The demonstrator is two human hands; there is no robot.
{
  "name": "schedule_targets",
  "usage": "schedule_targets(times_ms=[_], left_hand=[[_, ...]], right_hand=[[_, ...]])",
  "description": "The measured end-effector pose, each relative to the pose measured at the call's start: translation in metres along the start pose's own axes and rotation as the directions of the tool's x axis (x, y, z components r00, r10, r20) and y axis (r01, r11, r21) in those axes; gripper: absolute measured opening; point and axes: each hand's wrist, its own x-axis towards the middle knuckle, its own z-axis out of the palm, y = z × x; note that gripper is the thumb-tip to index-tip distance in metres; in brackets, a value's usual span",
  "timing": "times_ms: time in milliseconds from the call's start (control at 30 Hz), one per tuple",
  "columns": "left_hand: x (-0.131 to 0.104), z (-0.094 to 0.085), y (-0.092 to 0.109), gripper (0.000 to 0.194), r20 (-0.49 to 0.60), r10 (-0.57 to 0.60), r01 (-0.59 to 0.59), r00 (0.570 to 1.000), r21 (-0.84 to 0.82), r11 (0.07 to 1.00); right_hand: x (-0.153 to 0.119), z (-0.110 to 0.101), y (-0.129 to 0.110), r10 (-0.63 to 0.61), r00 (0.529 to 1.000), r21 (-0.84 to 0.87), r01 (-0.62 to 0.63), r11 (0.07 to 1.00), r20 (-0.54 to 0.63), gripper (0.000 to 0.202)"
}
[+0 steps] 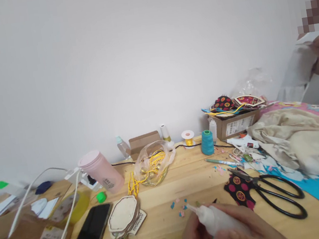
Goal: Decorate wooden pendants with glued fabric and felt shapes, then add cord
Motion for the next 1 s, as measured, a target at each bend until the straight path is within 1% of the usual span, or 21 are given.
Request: schedule_targets(times_ms=[67,100,167,200,267,300,333,367,433,467,500,533,567,600,633,700,733,800,833,900,1000], left_hand=[[0.006,0.008,0.011,0.050,0.015,-0.013,0.014,1.000,-0.085,0.996],[0.009,0.010,0.017,0.047,0.024,-0.017,0.020,1.000,-0.117,0.993],[0.014,0.013,0.029,0.042,0.003,-0.048,0.048,0.999,-0.151,0.987],[0.016,0.015,0.035,0.041,-0.030,-0.071,0.065,0.997,-0.161,0.985],[0.020,0.020,0.043,0.041,-0.088,-0.104,0.087,0.991,-0.183,0.979],[0.022,0.023,0.046,0.041,-0.089,-0.101,0.083,0.991,-0.195,0.977],[0.023,0.026,0.047,0.041,-0.063,-0.085,0.071,0.994,-0.202,0.977],[0.024,0.029,0.047,0.040,-0.013,-0.054,0.050,0.998,-0.193,0.980],[0.024,0.027,0.045,0.038,0.093,0.009,0.001,0.996,-0.109,0.994],[0.022,0.022,0.041,0.038,0.128,0.037,-0.035,0.991,-0.021,0.999],[0.021,0.014,0.037,0.041,0.123,0.056,-0.067,0.991,0.086,0.994],[0.019,0.003,0.031,0.040,0.099,0.093,-0.113,0.991,0.218,0.969],[0.017,-0.010,0.025,0.029,0.103,0.136,-0.166,0.985,0.378,0.911],[0.016,-0.024,0.018,0.019,0.100,0.213,-0.234,0.972,0.514,0.825],[0.014,-0.037,0.012,0.014,0.119,0.257,-0.276,0.959,0.601,0.750],[0.013,-0.058,0.002,0.016,0.177,0.328,-0.351,0.928,0.711,0.609],[0.013,-0.063,0.000,0.017,0.233,0.351,-0.398,0.907,0.749,0.529],[0.013,-0.064,0.000,0.019,0.388,0.316,-0.491,0.866,0.781,0.386],[0.014,-0.059,0.002,0.020,0.425,0.280,-0.503,0.861,0.798,0.333],[0.016,-0.047,0.007,0.021,0.431,0.213,-0.476,0.877,0.838,0.266],[0.020,-0.031,0.012,0.017,0.382,0.149,-0.408,0.912,0.886,0.221]], right_hand=[[-0.001,-0.007,-0.009,0.051,0.999,0.013,-0.050,0.999,-0.007,0.058],[-0.001,-0.009,-0.013,0.056,0.998,0.045,-0.056,0.997,-0.014,0.063],[0.001,-0.007,-0.018,0.015,0.998,0.216,0.000,0.976,-0.068,0.066],[0.003,-0.003,-0.019,-0.009,0.994,0.346,0.047,0.937,-0.112,0.065],[0.009,0.009,-0.017,0.001,0.972,0.599,0.144,0.788,-0.236,0.061],[0.012,0.016,-0.016,0.042,0.958,0.688,0.174,0.704,-0.284,0.059],[0.015,0.022,-0.015,0.085,0.944,0.750,0.196,0.632,-0.318,0.058],[0.019,0.026,-0.015,0.120,0.935,0.793,0.210,0.573,-0.334,0.055],[0.026,0.026,-0.014,0.161,0.921,0.838,0.236,0.492,-0.354,0.047],[0.029,0.021,-0.014,0.175,0.916,0.850,0.245,0.467,-0.360,0.041],[0.031,0.014,-0.014,0.187,0.911,0.857,0.255,0.448,-0.369,0.035],[0.033,0.006,-0.013,0.199,0.905,0.862,0.263,0.434,-0.377,0.029],[0.033,-0.003,-0.012,0.208,0.903,0.866,0.263,0.425,-0.376,0.025],[0.033,-0.013,-0.010,0.224,0.895,0.867,0.270,0.418,-0.387,0.023],[0.032,-0.021,-0.008,0.252,0.883,0.869,0.273,0.413,-0.397,0.025],[0.028,-0.032,-0.001,0.319,0.864,0.881,0.248,0.404,-0.389,0.029],[0.026,-0.034,0.002,0.344,0.865,0.893,0.222,0.392,-0.366,0.031],[0.024,-0.032,0.005,0.355,0.882,0.917,0.178,0.356,-0.309,0.034],[0.024,-0.029,0.005,0.346,0.892,0.926,0.172,0.337,-0.291,0.034],[0.026,-0.021,0.001,0.323,0.905,0.931,0.170,0.324,-0.278,0.033],[0.028,-0.013,-0.007,0.274,0.914,0.907,0.183,0.379,-0.299,0.032]])
